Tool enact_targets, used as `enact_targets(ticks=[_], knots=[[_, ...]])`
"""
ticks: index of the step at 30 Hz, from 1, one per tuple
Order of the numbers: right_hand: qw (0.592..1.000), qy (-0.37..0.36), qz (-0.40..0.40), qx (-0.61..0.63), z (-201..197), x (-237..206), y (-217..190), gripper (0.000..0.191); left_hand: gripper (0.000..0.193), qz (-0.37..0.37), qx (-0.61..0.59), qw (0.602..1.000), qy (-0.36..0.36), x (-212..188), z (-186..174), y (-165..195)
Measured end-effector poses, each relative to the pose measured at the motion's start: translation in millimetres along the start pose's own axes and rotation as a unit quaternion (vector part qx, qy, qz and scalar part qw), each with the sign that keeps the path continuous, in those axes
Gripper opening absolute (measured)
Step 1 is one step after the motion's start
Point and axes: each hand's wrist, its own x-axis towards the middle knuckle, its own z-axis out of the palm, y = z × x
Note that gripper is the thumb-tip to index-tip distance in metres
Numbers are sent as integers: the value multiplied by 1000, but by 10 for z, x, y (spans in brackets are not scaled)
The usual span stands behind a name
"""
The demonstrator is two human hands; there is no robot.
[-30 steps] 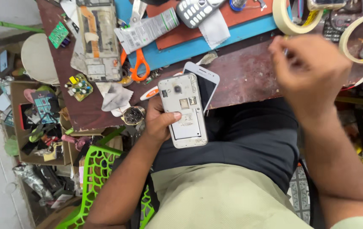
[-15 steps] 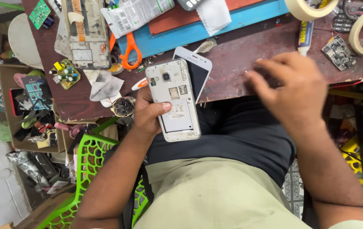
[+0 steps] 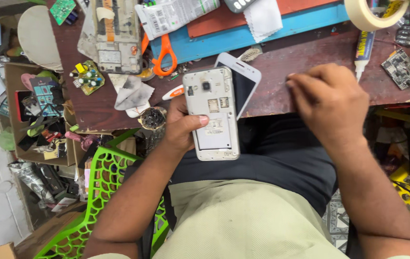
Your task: The person disassembles a feature phone, uses a hot air gun on its back, and reassembles it. They then test the phone by pressing buttons and navigating menus. The person also handles a white smartphone, removing its back cover and battery.
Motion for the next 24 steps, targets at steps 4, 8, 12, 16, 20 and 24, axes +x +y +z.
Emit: enact_targets(ticks=[4, 8, 12, 16, 20, 24], knots=[[997, 15, 53, -46, -17, -24, 145, 15, 33, 1, 23, 1000, -11, 10, -45, -57], [998, 49, 22, 19, 5, -216, 81, 13, 28, 9, 123, 992, 0, 91, 1, -99], [848, -127, 255, 447, 59, -398, -263, 43, 21, 25, 253, 967, 14, 197, 279, -67], [832, -96, 210, 505, 46, -374, -446, 76, 21, 74, 356, 931, 30, 211, 698, -16], [723, -80, 278, 627, -13, -357, -346, 68, 24, 129, 426, 895, 33, 238, 982, 47], [695, -70, 330, 635, -87, -348, -153, 61, 26, 156, 467, 869, 45, 292, 1106, 104]])
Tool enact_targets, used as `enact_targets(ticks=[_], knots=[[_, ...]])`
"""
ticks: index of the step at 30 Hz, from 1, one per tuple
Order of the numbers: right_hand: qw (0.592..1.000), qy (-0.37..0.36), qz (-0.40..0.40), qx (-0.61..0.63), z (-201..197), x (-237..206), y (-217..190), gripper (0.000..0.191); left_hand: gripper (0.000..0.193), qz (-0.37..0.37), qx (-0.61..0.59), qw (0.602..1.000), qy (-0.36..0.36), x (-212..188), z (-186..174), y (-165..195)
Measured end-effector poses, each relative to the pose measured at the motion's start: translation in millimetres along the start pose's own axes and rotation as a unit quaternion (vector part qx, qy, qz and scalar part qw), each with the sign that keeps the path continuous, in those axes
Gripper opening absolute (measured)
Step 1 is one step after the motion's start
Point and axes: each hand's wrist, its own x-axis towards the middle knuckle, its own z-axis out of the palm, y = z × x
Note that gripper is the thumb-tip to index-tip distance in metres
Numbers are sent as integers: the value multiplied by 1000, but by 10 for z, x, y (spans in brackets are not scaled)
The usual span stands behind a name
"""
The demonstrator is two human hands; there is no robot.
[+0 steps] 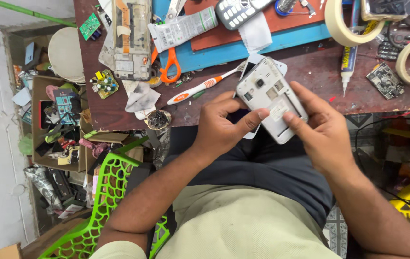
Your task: The person disassembles a feature phone, uses a hot air gun on its back, and reassembles it. They then test the phone by pressing buttons and navigating menus. The person also handles a white smartphone, removing its back cover and battery.
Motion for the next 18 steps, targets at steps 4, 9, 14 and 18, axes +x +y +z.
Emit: enact_targets(ticks=[4, 9, 14, 18], knots=[[996, 42, -70, -21, -138, 36, -63, 55, 18, -50, 24, 998, 2, 73, 9, 21], [986, 95, -136, 18, -248, 91, -73, 51, 35, 32, 42, 998, -47, 185, -95, 43], [987, 98, -119, 39, -309, 97, -81, 51, 58, -86, 49, 991, -95, 246, -104, 109], [983, 103, -106, 112, -353, 112, -100, 51, 75, -132, -4, 985, -110, 275, -103, 167]])
